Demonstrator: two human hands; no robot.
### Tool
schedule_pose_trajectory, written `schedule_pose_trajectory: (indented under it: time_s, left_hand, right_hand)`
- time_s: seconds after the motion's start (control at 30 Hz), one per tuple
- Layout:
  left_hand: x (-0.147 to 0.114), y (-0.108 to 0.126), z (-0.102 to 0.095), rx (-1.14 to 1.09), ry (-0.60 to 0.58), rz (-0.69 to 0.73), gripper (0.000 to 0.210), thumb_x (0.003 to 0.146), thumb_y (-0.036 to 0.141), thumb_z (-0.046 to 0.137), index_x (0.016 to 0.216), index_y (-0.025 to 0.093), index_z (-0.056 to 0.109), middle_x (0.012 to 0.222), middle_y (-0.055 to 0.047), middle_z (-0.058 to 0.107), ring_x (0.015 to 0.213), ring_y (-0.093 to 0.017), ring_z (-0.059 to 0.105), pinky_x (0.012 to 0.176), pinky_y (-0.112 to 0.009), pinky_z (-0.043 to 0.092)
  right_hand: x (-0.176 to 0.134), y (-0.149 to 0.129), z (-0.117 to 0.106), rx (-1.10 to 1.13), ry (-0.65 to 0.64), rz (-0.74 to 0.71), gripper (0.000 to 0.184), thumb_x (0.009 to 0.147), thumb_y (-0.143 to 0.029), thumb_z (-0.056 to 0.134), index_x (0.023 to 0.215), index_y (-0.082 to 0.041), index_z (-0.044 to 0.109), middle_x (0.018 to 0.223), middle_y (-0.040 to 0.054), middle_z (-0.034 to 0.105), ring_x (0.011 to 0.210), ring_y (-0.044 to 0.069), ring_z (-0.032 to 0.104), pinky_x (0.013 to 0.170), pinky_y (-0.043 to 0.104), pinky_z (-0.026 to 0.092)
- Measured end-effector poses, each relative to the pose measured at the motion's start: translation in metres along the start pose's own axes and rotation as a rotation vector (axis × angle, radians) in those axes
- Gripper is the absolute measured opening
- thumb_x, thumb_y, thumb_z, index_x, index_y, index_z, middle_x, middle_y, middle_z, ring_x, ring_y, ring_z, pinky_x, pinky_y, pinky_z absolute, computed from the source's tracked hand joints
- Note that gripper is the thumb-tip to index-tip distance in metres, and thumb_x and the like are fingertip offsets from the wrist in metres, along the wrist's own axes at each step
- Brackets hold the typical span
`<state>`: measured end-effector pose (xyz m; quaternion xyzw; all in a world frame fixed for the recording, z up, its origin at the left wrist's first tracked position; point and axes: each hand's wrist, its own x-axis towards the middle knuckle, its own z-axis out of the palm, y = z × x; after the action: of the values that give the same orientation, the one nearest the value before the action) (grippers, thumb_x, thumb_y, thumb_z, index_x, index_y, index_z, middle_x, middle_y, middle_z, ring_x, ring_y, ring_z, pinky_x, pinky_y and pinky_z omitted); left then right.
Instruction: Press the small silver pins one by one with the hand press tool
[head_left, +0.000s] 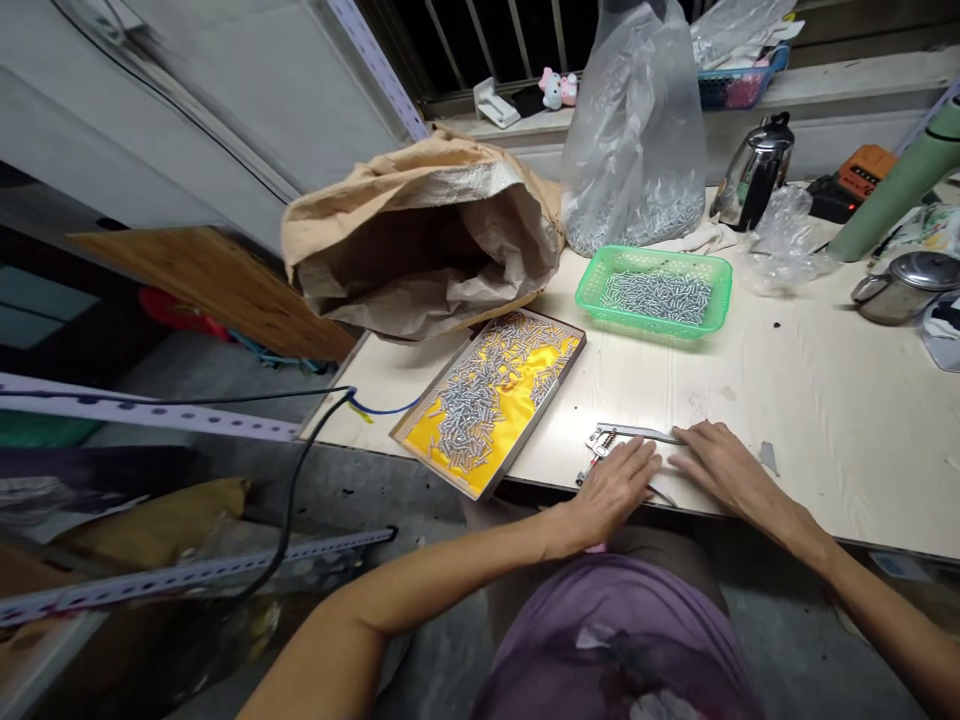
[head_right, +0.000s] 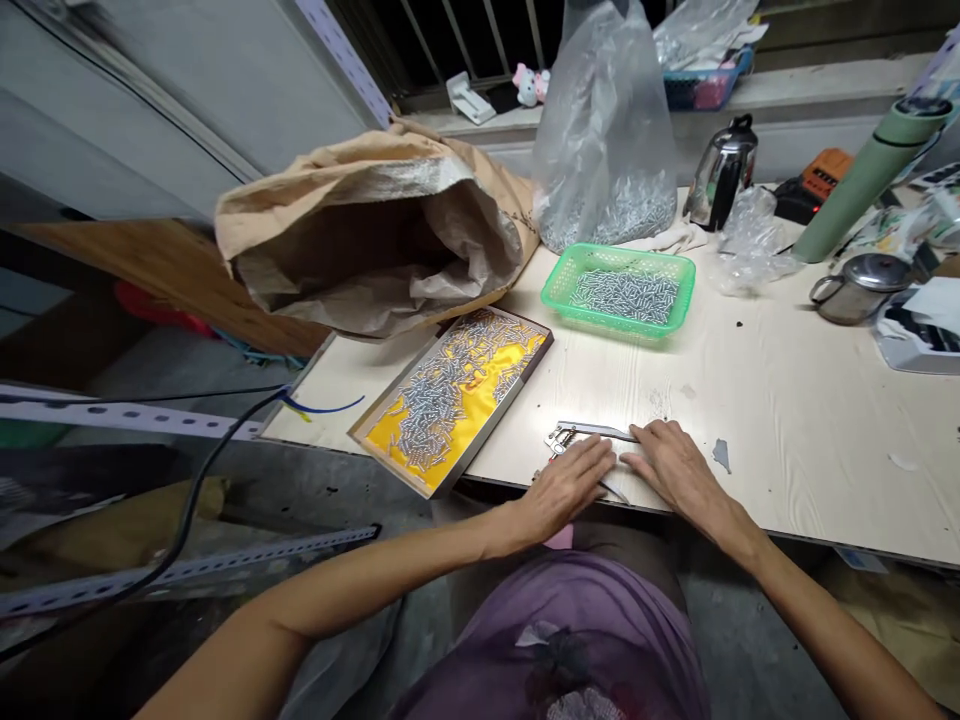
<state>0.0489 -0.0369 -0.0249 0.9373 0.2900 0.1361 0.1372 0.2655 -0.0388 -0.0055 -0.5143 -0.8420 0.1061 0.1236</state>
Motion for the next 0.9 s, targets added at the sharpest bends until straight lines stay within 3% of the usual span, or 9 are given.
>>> schedule_pose_trajectory:
  time_s: [0.17, 0.27, 0.4, 0.47, 0.57, 0.7, 0.77, 0.9]
  left_hand:
    - [-0.012, 0.020, 0.014, -0.062, 0.002, 0.019, 0.038, 0.095, 0.035, 0.043, 0.125, 0.013, 0.048, 0.127, -0.015, 0.057, 0.129, -0.025, 0.044, 0.109, -0.046, 0.035]
    - [-0.011, 0.023, 0.012, -0.090, -0.009, -0.005, 0.044, 0.094, 0.040, 0.044, 0.127, 0.012, 0.047, 0.128, -0.016, 0.056, 0.130, -0.026, 0.044, 0.110, -0.047, 0.033]
    - [-0.013, 0.021, 0.015, -0.117, -0.036, -0.009, 0.053, 0.091, 0.044, 0.048, 0.131, 0.009, 0.046, 0.130, -0.019, 0.054, 0.131, -0.028, 0.042, 0.109, -0.047, 0.034]
    - [-0.015, 0.020, 0.019, -0.106, -0.073, -0.013, 0.054, 0.090, 0.046, 0.050, 0.128, 0.008, 0.049, 0.126, -0.021, 0.056, 0.127, -0.030, 0.046, 0.106, -0.047, 0.038]
    - [-0.017, 0.019, 0.025, -0.041, -0.129, -0.001, 0.054, 0.089, 0.048, 0.051, 0.124, 0.008, 0.055, 0.123, -0.021, 0.059, 0.123, -0.032, 0.050, 0.103, -0.046, 0.040]
    - [-0.017, 0.020, 0.023, 0.029, -0.137, 0.015, 0.048, 0.088, 0.049, 0.052, 0.121, 0.014, 0.057, 0.130, -0.018, 0.055, 0.125, -0.031, 0.048, 0.103, -0.044, 0.041]
    - [-0.016, 0.021, 0.016, 0.018, -0.126, 0.039, 0.044, 0.088, 0.045, 0.053, 0.120, 0.016, 0.056, 0.128, -0.016, 0.056, 0.123, -0.030, 0.050, 0.101, -0.042, 0.042]
    - [-0.014, 0.004, -0.013, -0.044, -0.028, 0.052, 0.027, 0.094, 0.028, 0.045, 0.113, 0.014, 0.058, 0.108, -0.012, 0.065, 0.105, -0.020, 0.059, 0.091, -0.031, 0.048]
  right_hand:
    - [0.031, 0.015, -0.002, -0.100, -0.021, 0.106, 0.022, 0.092, -0.023, 0.043, 0.088, -0.017, 0.064, 0.087, 0.0092, 0.062, 0.081, 0.022, 0.052, 0.071, 0.034, 0.037]
    - [0.054, 0.003, -0.009, -0.169, -0.052, 0.124, 0.015, 0.089, -0.020, 0.051, 0.090, -0.016, 0.065, 0.090, 0.0096, 0.063, 0.085, 0.023, 0.050, 0.072, 0.034, 0.034]
    - [0.073, -0.042, -0.008, -0.085, -0.149, -0.210, 0.012, 0.088, -0.024, 0.056, 0.094, -0.023, 0.067, 0.099, 0.0063, 0.062, 0.092, 0.021, 0.047, 0.073, 0.033, 0.032]
    - [0.079, -0.063, 0.000, -0.070, -0.214, -0.387, 0.010, 0.087, -0.024, 0.058, 0.085, -0.024, 0.068, 0.095, 0.0046, 0.062, 0.093, 0.021, 0.047, 0.071, 0.033, 0.032]
    - [0.088, -0.081, 0.016, -0.136, -0.237, -0.515, 0.015, 0.084, -0.018, 0.059, 0.071, -0.020, 0.066, 0.088, 0.0049, 0.063, 0.090, 0.020, 0.047, 0.070, 0.033, 0.033]
    - [0.099, -0.086, 0.034, -0.129, -0.155, -0.563, 0.016, 0.083, -0.011, 0.058, 0.070, -0.018, 0.064, 0.080, 0.0045, 0.063, 0.083, 0.018, 0.050, 0.068, 0.032, 0.035]
    - [0.104, -0.086, 0.034, -0.039, -0.050, -0.553, 0.013, 0.083, -0.012, 0.056, 0.074, -0.018, 0.064, 0.077, 0.0038, 0.063, 0.079, 0.017, 0.051, 0.068, 0.032, 0.037]
    - [0.125, -0.070, -0.002, 0.174, 0.308, -0.431, 0.018, 0.089, -0.015, 0.045, 0.085, -0.018, 0.062, 0.076, 0.0041, 0.064, 0.077, 0.017, 0.054, 0.072, 0.030, 0.041]
